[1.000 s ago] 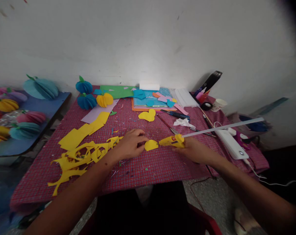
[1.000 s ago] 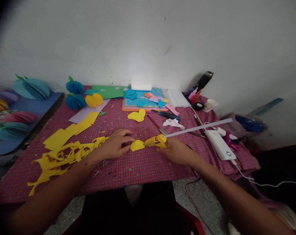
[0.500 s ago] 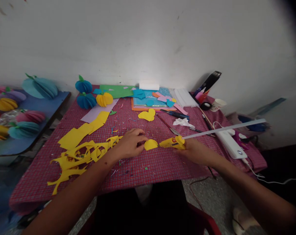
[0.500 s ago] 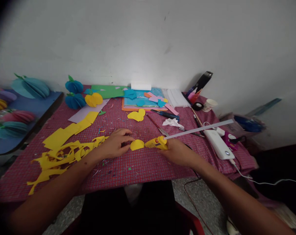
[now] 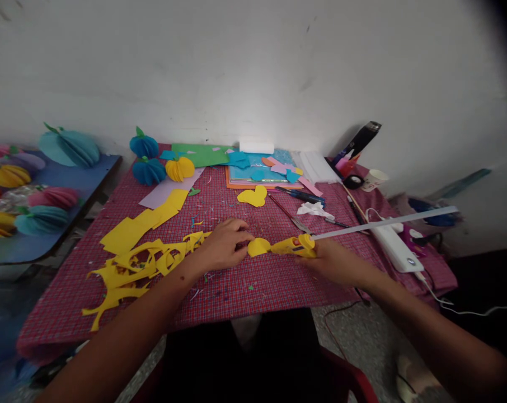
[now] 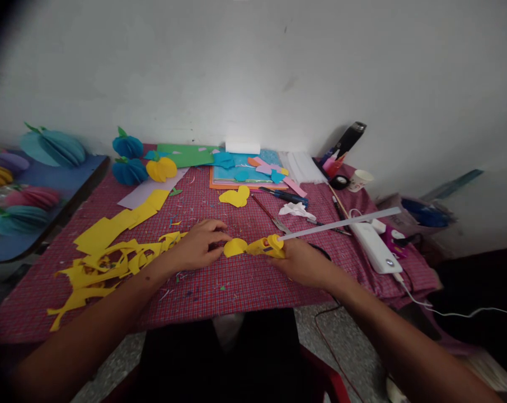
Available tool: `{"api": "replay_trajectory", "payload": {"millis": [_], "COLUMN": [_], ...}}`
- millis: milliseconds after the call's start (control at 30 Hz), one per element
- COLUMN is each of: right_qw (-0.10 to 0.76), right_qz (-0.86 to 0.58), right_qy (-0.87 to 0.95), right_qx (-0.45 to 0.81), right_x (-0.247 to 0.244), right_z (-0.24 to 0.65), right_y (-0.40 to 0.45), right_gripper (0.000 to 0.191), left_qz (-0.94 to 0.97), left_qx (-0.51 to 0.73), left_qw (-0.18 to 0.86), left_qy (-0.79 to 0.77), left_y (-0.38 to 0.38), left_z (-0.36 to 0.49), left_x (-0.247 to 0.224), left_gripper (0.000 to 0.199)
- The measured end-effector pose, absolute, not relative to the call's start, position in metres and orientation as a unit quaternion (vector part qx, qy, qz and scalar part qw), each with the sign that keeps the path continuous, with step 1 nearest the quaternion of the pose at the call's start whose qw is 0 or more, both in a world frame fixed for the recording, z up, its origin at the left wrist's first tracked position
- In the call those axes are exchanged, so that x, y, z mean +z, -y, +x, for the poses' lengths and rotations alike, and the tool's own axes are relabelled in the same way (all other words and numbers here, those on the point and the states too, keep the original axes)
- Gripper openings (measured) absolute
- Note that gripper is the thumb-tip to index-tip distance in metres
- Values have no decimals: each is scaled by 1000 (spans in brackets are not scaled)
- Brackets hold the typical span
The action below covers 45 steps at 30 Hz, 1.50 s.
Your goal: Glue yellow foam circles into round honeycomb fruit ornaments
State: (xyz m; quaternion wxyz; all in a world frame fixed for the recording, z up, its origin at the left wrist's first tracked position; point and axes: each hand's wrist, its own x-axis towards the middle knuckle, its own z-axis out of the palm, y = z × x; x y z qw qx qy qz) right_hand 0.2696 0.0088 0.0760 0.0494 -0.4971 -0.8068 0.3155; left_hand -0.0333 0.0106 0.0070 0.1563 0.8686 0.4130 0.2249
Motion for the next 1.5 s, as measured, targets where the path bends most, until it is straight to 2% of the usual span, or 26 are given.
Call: {"api": "replay_trajectory", "payload": {"millis": [433,833,1167,1500], "right_qw": [36,74,45,56], "right_qz": [-480,-453,-470,-504], "right_qy": [804,793,806,797], "right_qx": [349,401,357,329], "right_x": [69,78,71,71], "right_z": [252,231,252,268], "right_y": [-9,-2,-9,-12], "right_gripper": [14,13,16,20], "left_qz": [874,871,872,869], "left_qx": [213,226,217,219], "left_qw": [136,139,140,156], "left_qy": [-415,-413,-415,-415], "left_y": [-11,-11,-11,-12], "left_z": [-33,-32,-33,-34], "left_x": [6,6,5,6], "left_gripper": [30,30,28,30]}}
